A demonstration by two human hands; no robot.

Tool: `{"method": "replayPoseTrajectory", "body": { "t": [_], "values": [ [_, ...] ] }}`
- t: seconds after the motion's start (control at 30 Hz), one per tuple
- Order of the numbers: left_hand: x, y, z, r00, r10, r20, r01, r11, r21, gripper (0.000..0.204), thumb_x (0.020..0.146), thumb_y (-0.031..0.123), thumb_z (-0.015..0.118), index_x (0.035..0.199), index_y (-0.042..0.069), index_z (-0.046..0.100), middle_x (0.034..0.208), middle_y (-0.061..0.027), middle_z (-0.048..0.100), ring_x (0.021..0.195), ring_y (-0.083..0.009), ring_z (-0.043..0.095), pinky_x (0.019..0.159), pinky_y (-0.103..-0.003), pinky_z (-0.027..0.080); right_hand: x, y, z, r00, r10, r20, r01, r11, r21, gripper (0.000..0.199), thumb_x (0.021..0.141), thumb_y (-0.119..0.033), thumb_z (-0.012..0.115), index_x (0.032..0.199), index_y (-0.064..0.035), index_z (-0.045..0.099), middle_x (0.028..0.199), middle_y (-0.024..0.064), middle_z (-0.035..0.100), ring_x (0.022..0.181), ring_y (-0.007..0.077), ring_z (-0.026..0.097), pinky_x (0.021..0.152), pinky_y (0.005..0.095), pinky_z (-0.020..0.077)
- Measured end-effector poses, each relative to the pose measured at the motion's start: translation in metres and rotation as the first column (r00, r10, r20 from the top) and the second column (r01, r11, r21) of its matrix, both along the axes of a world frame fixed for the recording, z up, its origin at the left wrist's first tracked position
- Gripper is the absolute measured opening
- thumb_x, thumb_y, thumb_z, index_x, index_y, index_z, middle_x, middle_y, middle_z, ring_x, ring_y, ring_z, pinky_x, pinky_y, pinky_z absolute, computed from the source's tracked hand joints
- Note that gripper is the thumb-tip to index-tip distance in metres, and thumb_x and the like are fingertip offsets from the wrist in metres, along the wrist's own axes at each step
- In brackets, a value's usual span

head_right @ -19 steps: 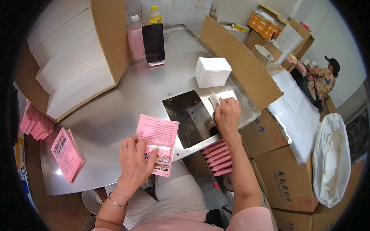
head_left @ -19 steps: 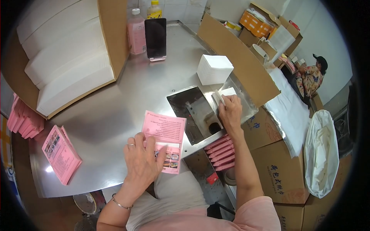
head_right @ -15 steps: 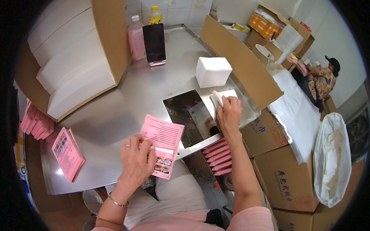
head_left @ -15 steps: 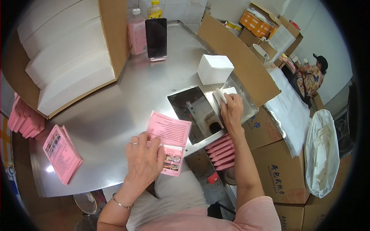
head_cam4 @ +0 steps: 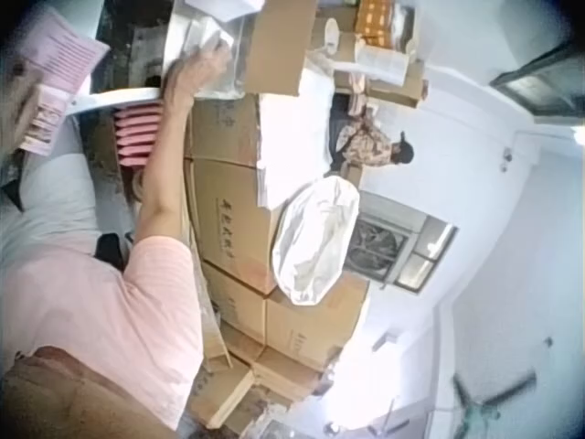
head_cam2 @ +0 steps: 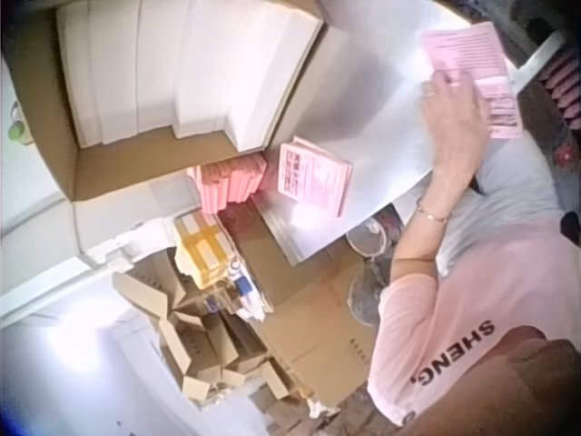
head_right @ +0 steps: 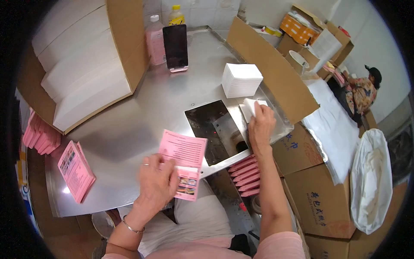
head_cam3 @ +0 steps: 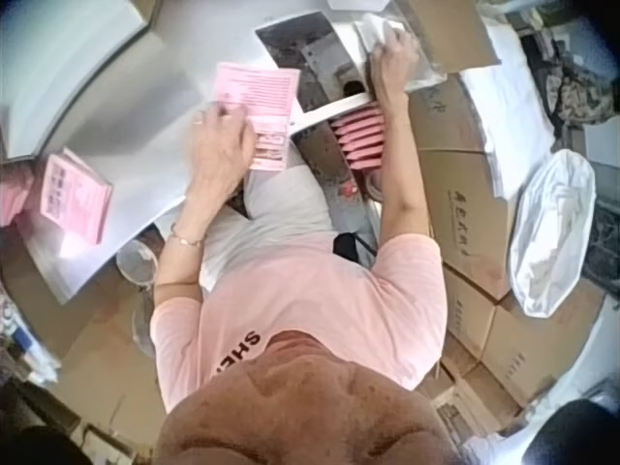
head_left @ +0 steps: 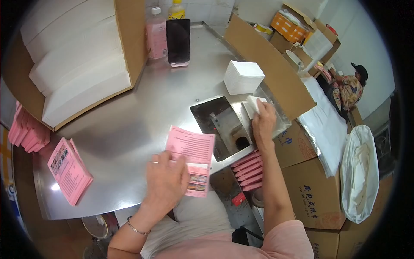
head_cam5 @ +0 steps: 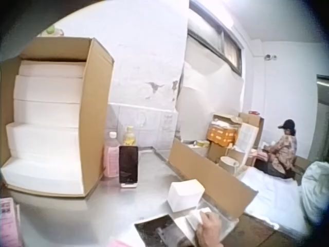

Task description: Folding pink pamphlets and organizing white boxes for product packaging.

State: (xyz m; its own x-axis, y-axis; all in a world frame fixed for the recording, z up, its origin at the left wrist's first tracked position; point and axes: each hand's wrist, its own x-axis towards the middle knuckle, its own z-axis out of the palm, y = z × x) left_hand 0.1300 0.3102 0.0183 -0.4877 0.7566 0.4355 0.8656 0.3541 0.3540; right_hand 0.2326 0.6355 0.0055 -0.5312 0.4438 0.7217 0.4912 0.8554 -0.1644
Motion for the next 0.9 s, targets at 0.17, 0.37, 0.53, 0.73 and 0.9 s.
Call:
{"method": "replayPoseTrajectory", "body": {
  "t": [0.17, 0.37, 0.53, 0.73, 0.9],
  "values": [
    [-0.003, -0.017, 0.009, 0.987, -0.055, 0.148, 0.063, 0.997, -0.047, 0.051, 0.071, 0.022, 0.076, 0.119, 0.008, 0.065, 0.104, -0.0176, 0.054, 0.09, -0.0335, 0.054, 0.076, -0.044, 0.044, -0.013, -0.132, 0.023, 0.808, 0.464, 0.362, -0.449, 0.884, -0.131, 0.031, 0.088, -0.005, 0.059, 0.119, -0.0021, 0.064, 0.127, 0.0218, 0.062, 0.117, 0.0406, 0.062, 0.104, 0.06, 0.0447],
    [0.001, -0.002, 0.017, 0.993, -0.053, 0.107, 0.048, 0.998, 0.048, 0.077, 0.074, 0.018, 0.073, 0.146, 0.008, 0.046, 0.097, -0.0157, 0.052, 0.09, -0.0319, 0.055, 0.075, -0.043, 0.043, -0.055, -0.169, -0.005, 0.725, 0.555, 0.409, -0.582, 0.811, -0.068, 0.03, 0.081, -0.02, 0.068, 0.105, -0.0018, 0.066, 0.102, 0.016, 0.061, 0.092, 0.0361, 0.061, 0.109, 0.0741, 0.0252],
    [-0.013, -0.024, 0.03, 0.987, -0.097, 0.125, 0.104, 0.993, -0.052, 0.067, 0.079, 0.005, 0.067, 0.143, 0.006, 0.05, 0.098, -0.0157, 0.056, 0.088, -0.0307, 0.058, 0.074, -0.04, 0.045, -0.081, -0.117, -0.014, 0.751, 0.433, 0.498, -0.395, 0.899, -0.186, 0.013, 0.091, -0.013, 0.055, 0.095, -0.0046, 0.063, 0.094, 0.019, 0.065, 0.093, 0.0375, 0.065, 0.101, 0.0658, 0.0382],
    [-0.042, -0.1, 0.024, 0.978, -0.019, 0.209, -0.027, 0.976, 0.217, 0.016, 0.079, -0.002, 0.059, 0.093, 0.001, 0.064, 0.096, -0.0139, 0.065, 0.093, -0.0318, 0.062, 0.082, -0.041, 0.05, -0.028, -0.078, 0.001, 0.794, 0.323, 0.516, -0.148, 0.925, -0.351, 0.01, 0.087, -0.013, 0.063, 0.086, -0.0029, 0.064, 0.063, 0.0188, 0.059, 0.064, 0.0435, 0.061, 0.064, 0.0542, 0.0522],
    [-0.118, -0.231, 0.005, 0.649, 0.73, -0.214, -0.734, 0.675, 0.078, 0.029, 0.09, 0.005, 0.053, 0.118, 0.0, 0.056, 0.117, -0.0195, 0.058, 0.112, -0.0375, 0.053, 0.095, -0.046, 0.044, -0.011, -0.039, 0.01, 0.992, -0.026, 0.123, 0.019, 0.998, 0.056, 0.031, 0.085, -0.019, 0.071, 0.112, -0.002, 0.069, 0.092, 0.0149, 0.063, 0.091, 0.0354, 0.059, 0.083, 0.0463, 0.0469]
  ]
}}
